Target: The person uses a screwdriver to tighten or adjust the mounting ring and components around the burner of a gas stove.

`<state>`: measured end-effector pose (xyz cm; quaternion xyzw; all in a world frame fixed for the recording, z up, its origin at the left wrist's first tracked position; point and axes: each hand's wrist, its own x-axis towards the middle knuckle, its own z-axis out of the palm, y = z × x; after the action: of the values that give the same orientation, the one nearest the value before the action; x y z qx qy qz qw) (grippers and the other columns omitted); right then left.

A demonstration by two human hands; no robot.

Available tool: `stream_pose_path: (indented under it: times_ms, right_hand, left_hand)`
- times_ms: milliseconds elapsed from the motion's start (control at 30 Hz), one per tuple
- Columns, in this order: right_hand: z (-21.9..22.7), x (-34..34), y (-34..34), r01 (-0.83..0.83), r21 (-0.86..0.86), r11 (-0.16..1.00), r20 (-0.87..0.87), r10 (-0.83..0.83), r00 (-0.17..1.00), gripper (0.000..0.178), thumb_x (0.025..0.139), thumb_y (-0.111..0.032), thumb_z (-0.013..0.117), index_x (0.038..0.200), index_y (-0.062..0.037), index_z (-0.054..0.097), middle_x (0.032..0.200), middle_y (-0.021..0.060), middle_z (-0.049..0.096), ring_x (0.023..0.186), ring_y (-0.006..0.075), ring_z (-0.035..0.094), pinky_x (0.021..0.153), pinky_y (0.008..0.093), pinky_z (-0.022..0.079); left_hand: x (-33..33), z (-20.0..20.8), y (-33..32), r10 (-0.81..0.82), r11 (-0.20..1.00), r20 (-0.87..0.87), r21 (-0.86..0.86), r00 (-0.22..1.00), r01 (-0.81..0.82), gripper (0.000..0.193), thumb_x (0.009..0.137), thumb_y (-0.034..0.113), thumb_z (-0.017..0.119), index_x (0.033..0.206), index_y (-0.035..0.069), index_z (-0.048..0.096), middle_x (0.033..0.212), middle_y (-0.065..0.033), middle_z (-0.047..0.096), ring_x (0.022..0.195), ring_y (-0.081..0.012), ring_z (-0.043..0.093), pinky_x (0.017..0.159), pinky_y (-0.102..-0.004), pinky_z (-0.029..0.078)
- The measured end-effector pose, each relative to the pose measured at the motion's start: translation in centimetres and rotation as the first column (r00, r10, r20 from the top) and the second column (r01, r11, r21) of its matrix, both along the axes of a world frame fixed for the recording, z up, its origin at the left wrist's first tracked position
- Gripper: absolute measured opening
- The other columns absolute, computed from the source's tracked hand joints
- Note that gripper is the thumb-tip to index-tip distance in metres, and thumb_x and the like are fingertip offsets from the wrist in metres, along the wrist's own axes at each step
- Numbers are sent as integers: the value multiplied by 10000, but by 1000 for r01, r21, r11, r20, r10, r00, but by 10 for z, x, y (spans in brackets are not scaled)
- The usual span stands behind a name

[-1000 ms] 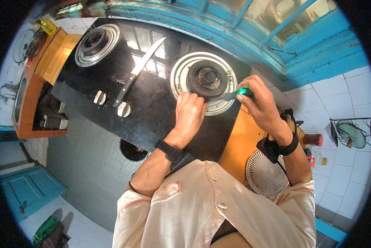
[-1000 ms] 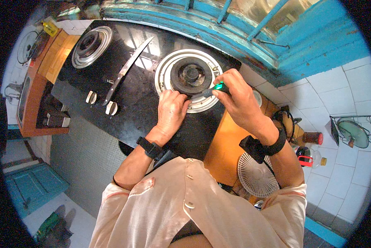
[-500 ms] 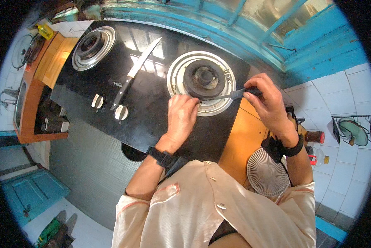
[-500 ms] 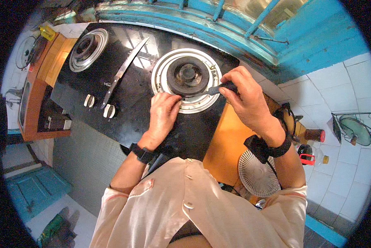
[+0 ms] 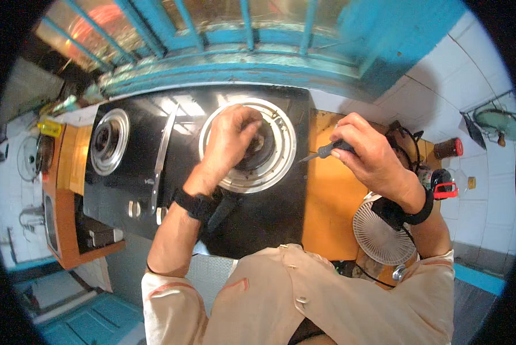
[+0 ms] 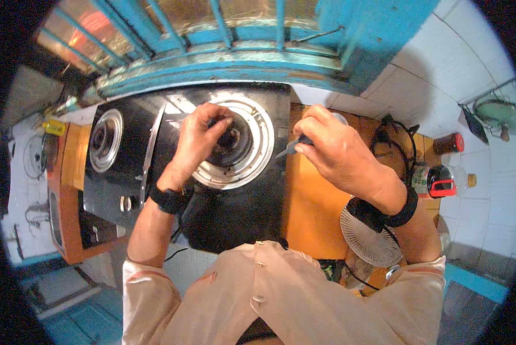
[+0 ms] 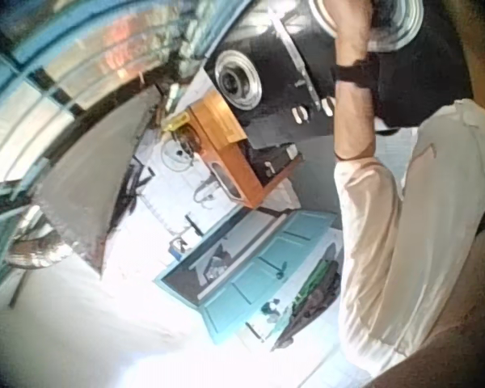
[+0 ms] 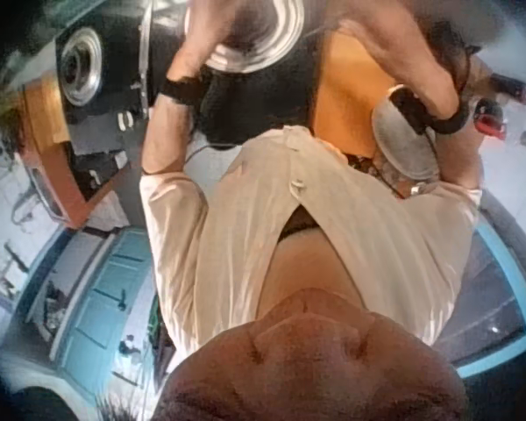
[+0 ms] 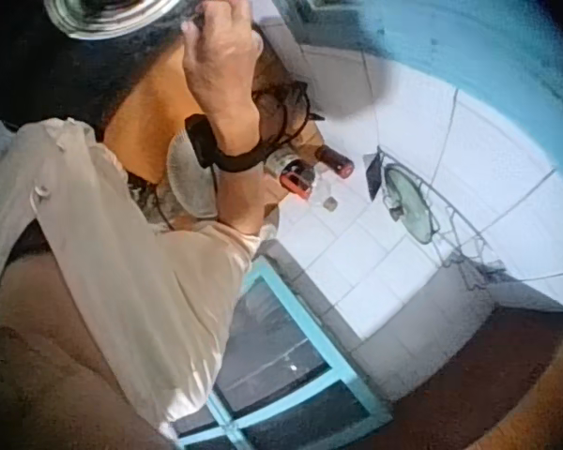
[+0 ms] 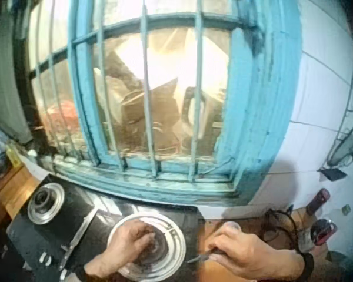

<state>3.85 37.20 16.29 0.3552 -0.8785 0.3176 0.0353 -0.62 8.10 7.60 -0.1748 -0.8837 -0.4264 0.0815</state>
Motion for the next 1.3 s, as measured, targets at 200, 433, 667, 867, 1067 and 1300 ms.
stream_pose_path:
  times_ms: [200, 433, 667, 867, 1067, 1300]
  right_hand:
    - [0, -5, 14, 59, 36, 998, 55, -61, 997, 261, 843, 33, 715, 1072, 10, 591, 1060, 175, 551, 919, 374, 611, 783, 418, 523]
    - [-10, -11, 18, 19, 2, 1000, 56, -19, 998, 213, 889, -43, 687, 1038, 2, 543, 1009, 182, 524, 910, 406, 601, 766, 461, 513]
    - [-16, -14, 20, 15, -6, 1000, 71, -15, 997, 212, 899, -43, 675, 1060, 3, 546, 1017, 185, 527, 915, 402, 598, 773, 455, 513]
    - [-19, -15, 19, 21, -3, 1000, 58, -21, 998, 217, 897, -44, 678, 1063, -4, 544, 1015, 184, 529, 918, 401, 593, 777, 454, 509]
    - [-20, -15, 20, 60, -25, 998, 111, -57, 992, 277, 830, 24, 725, 1073, 9, 592, 1049, 181, 550, 947, 386, 597, 813, 429, 504]
    - [-21, -18, 21, 58, -29, 998, 103, -55, 993, 236, 886, -35, 691, 1078, -17, 555, 1014, 180, 539, 888, 397, 602, 757, 459, 506]
  left_hand:
    - [-72, -19, 5, -234, 950, 303, -131, 924, 283, 131, 867, 67, 731, 988, 20, 747, 926, -110, 745, 879, -213, 709, 816, -343, 553]
    - [-117, -27, 15, -469, 801, 483, -119, 739, 587, 137, 822, 32, 759, 958, 23, 771, 853, -73, 757, 811, -150, 697, 788, -308, 556]
    - [-137, -33, 19, -455, 762, 646, -72, 612, 643, 124, 808, 30, 784, 932, 26, 780, 832, -41, 762, 779, -127, 686, 760, -289, 550]
    - [-146, -35, 20, -545, 686, 640, -30, 541, 727, 145, 787, 32, 807, 930, 32, 783, 814, -31, 755, 764, -115, 671, 729, -285, 541]
    - [-147, -30, 28, -525, 653, 688, -52, 501, 756, 132, 758, 52, 817, 888, 42, 789, 799, -36, 750, 746, -123, 663, 701, -303, 533]
    - [-148, -34, 31, -495, 640, 700, -108, 515, 761, 147, 750, 56, 808, 895, 43, 784, 776, -55, 741, 723, -138, 666, 688, -311, 533]
